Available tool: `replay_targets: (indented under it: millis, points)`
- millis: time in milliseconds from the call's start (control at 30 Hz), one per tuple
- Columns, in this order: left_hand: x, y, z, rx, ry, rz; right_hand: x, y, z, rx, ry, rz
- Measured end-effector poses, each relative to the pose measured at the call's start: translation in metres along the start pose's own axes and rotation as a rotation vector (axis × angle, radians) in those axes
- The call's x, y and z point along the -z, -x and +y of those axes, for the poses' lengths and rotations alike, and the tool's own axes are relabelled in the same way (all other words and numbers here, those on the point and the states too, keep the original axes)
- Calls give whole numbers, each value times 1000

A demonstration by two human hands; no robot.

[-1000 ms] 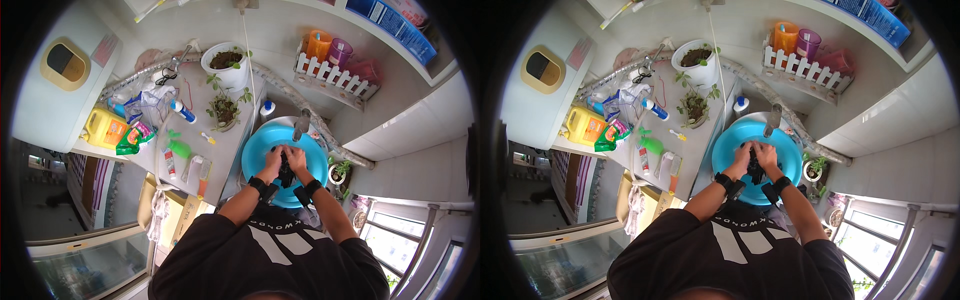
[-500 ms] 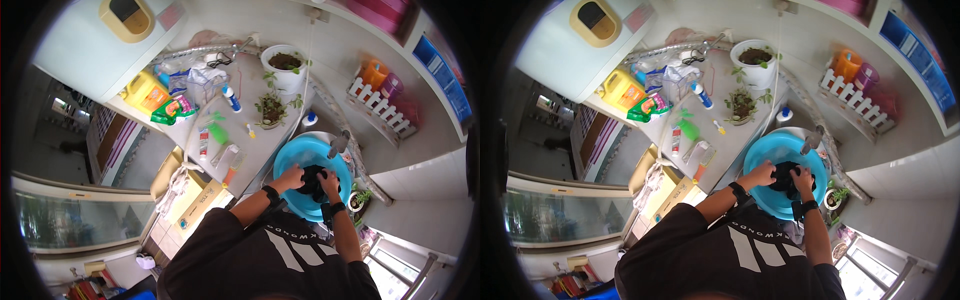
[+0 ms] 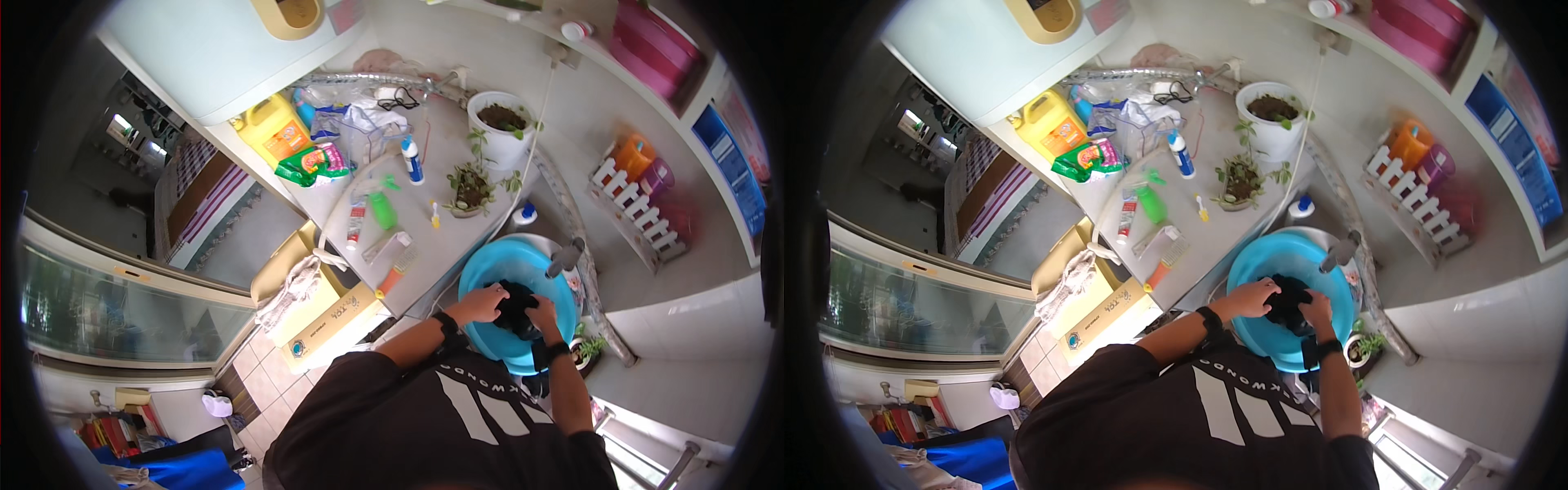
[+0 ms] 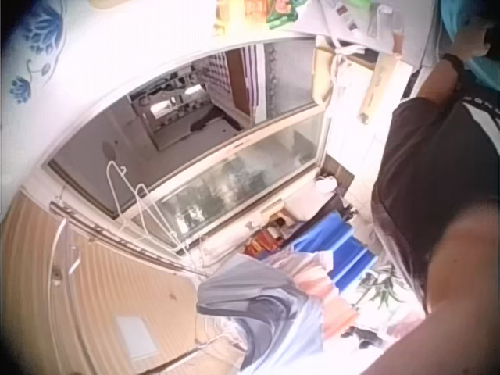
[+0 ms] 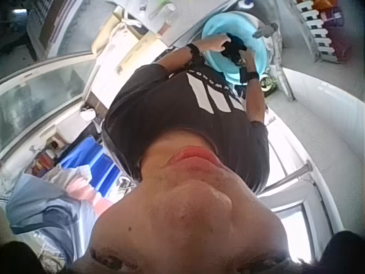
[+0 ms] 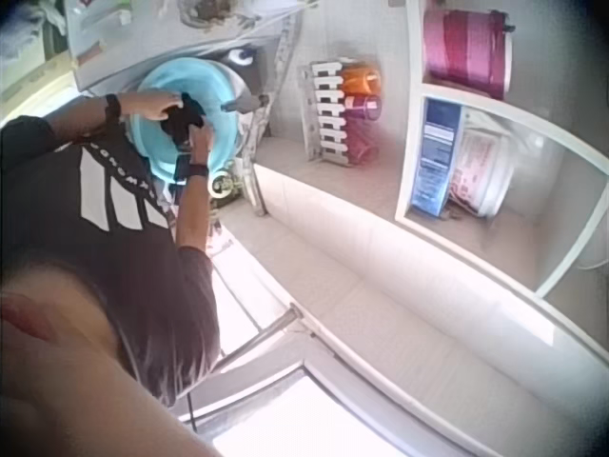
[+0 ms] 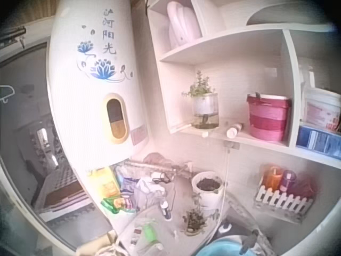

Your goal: The person washes a black garment in a blue basin by hand, rubbing and squeezing it under running water.

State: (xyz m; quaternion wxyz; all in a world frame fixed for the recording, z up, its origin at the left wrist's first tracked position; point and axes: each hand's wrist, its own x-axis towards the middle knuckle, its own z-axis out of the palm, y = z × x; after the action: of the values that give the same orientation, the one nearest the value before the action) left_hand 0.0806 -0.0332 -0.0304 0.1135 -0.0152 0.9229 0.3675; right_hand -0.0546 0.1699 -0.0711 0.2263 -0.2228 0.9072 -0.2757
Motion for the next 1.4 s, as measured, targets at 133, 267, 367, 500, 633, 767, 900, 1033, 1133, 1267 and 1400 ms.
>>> replay_targets:
  millis: [133,267,367,500,633,767,900,1033,1133,1267,1400]
  points:
    - [9,-8,13,-9,129,145,46,21,0,257,-164,181]
    - [-14,-20,-20,-51,159,232,121,63,-96,324,-259,225]
    - [-25,-27,-32,-35,152,178,149,79,-121,439,-223,367]
    - [-2,-29,1,-13,179,40,192,106,-142,406,-237,425]
    - [-11,-29,-22,-75,101,167,217,117,-162,432,-252,483]
    - [-6,-31,-17,-15,262,123,224,111,-160,372,-377,421]
    - [1,-24,-10,0,254,161,182,86,-131,297,-502,270]
    - [-3,-32,-16,70,277,186,102,50,-68,72,-595,160]
    - [-4,-36,-14,76,239,129,53,29,-30,16,-494,152]
    - [-7,-62,-19,168,58,-130,11,10,5,-93,-129,7]
    - [-10,-84,-12,146,-183,-254,-5,19,-14,-227,194,-163]
